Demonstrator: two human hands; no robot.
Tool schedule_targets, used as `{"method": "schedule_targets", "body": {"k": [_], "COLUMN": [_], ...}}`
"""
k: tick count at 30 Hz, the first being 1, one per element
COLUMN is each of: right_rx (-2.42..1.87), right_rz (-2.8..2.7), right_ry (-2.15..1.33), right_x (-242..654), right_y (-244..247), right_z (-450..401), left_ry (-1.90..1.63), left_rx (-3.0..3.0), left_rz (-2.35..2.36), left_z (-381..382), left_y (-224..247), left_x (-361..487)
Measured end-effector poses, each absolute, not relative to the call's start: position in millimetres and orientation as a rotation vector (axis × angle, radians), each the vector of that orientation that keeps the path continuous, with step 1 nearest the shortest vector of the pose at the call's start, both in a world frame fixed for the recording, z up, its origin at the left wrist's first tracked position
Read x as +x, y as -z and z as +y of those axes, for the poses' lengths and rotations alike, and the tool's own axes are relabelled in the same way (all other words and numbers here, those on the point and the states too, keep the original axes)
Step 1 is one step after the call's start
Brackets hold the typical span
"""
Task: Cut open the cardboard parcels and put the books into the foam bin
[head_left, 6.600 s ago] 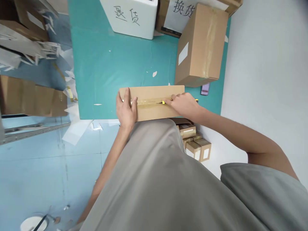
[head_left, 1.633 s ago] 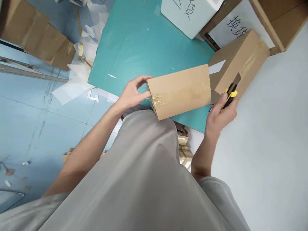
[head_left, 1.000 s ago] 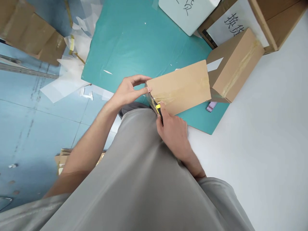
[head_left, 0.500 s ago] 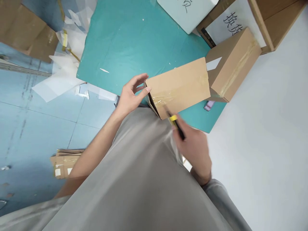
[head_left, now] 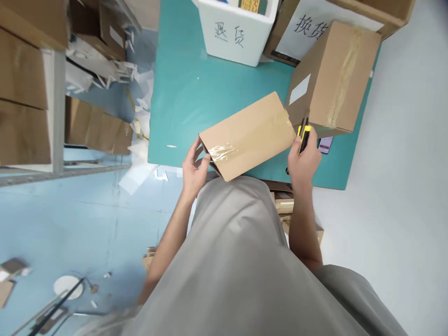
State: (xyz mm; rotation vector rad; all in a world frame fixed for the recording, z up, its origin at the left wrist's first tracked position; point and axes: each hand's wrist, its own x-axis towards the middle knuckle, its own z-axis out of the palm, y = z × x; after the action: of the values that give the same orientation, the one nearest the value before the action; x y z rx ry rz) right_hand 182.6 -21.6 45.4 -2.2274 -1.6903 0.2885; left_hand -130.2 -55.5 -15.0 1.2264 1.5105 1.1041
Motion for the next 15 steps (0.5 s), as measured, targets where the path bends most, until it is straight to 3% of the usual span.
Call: {"method": "schedule_targets", "body": {"k": [9,15], "right_rx": [-2.141,-2.220], "right_rz": [-1.530,-1.558], "right_ry": [-0.737,-0.822], "right_x": [157,165], "right_y": [-59,-68], "right_z": [-74,-78], "left_ry": [-1.051,-0.877], "left_rx": [1.492,1.744], "left_rz": [1.712,1.745], "left_z": [2,11], "left_y": [0,-19], "left_x": [-153,-127]}}
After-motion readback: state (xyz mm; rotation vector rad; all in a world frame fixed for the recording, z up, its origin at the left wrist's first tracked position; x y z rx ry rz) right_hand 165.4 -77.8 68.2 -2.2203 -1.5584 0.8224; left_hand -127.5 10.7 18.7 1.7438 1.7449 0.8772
